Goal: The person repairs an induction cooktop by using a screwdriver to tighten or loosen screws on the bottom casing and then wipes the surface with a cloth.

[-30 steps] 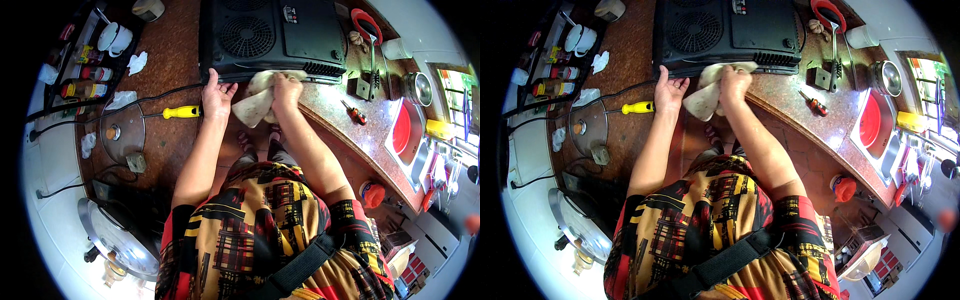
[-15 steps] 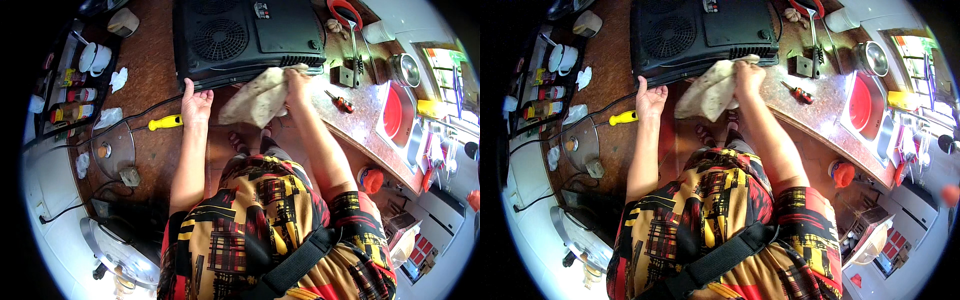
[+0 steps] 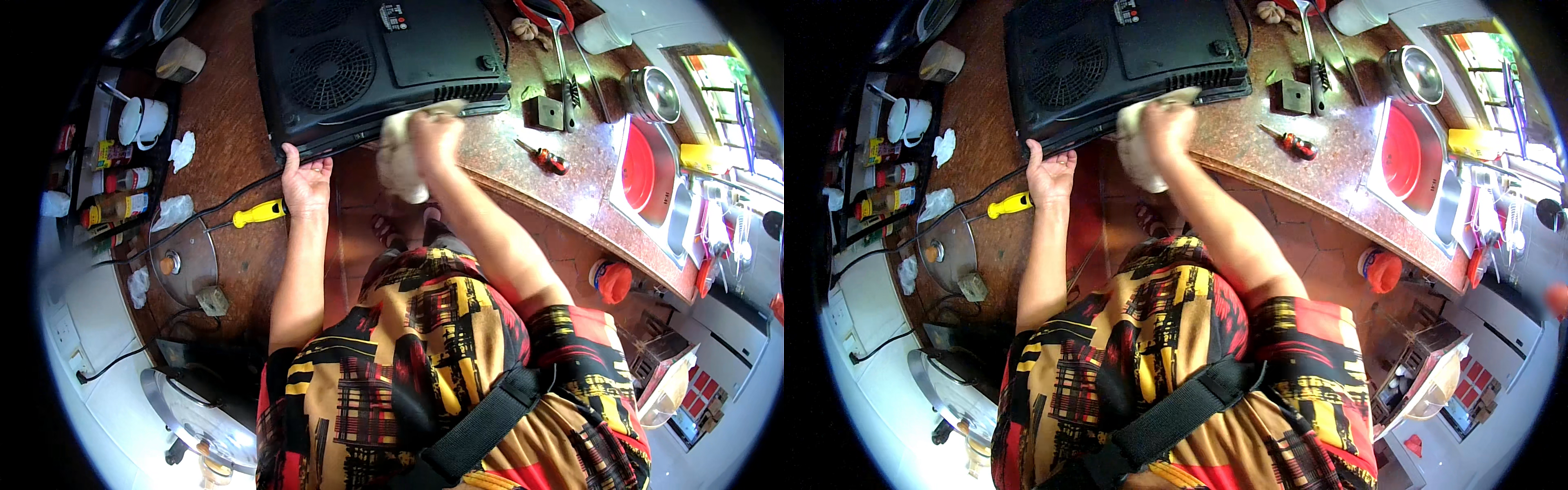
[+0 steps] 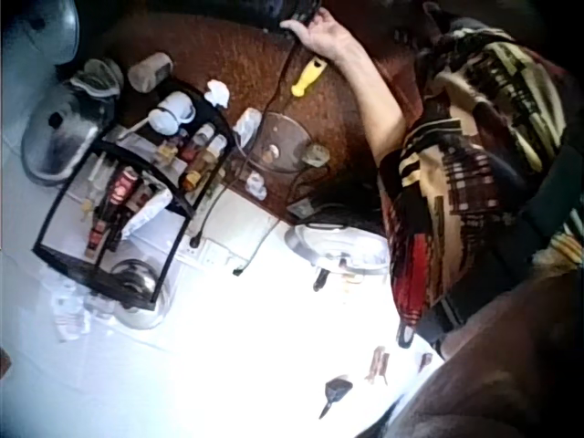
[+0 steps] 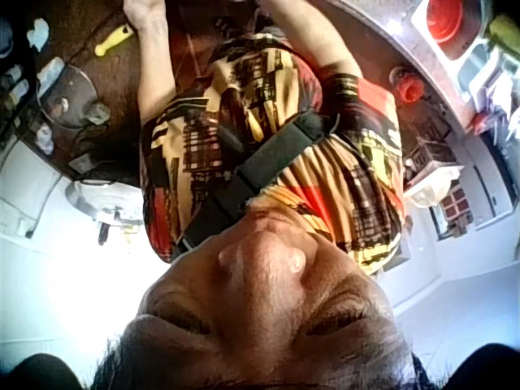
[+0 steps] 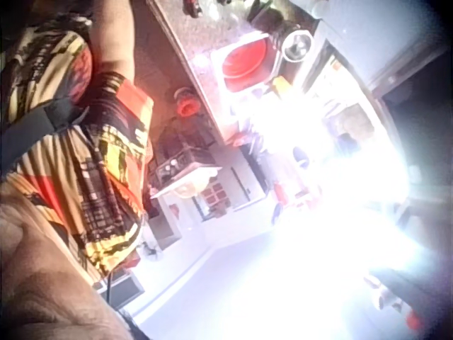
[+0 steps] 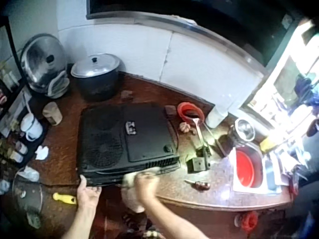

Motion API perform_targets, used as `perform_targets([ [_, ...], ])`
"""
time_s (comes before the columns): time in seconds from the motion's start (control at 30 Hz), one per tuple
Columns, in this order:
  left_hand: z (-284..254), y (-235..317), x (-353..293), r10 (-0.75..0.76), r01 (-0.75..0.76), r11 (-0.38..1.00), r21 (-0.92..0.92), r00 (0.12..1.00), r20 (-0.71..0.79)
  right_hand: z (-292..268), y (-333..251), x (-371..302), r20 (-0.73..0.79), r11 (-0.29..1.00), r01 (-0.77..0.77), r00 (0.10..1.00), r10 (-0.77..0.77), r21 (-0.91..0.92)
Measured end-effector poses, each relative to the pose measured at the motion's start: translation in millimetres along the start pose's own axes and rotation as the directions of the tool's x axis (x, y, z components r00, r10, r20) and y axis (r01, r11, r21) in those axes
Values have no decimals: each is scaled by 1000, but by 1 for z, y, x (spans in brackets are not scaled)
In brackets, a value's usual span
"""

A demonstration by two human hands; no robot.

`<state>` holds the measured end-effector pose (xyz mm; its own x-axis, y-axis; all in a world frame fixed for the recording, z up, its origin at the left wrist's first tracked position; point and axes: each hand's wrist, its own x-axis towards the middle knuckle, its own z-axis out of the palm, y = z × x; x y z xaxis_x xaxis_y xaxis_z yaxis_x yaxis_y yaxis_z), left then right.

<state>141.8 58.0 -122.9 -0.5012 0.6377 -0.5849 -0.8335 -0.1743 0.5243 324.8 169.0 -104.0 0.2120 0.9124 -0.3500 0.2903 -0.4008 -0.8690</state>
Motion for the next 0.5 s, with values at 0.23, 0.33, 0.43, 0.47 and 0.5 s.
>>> perform_targets([
  [0.23, -2, 4, -2, 27, -29, 999, -26, 997, -77, -58, -13, 32, -93, 993, -11, 995, 23, 122],
  [0.33, -3, 0, 1, 42, -42, 999, -3, 999, -26, -86, 14, 90, -176, 993, 114, 979, -106, 35],
  [0.43, 2, -1, 0, 46, -46, 999, -11, 997, -58, -64, 13, 64, -121, 997, -13, 992, 22, 80],
  [0.47, 0, 0, 1, 51, -51, 999, -4, 995, -82, -46, -7, 31, -65, 992, 81, 994, -87, -98],
  [0.5, 6, 1, -2, 44, -44, 999, 7, 997, -58, -20, 6, 23, -57, 970, 88, 993, -103, -228],
])
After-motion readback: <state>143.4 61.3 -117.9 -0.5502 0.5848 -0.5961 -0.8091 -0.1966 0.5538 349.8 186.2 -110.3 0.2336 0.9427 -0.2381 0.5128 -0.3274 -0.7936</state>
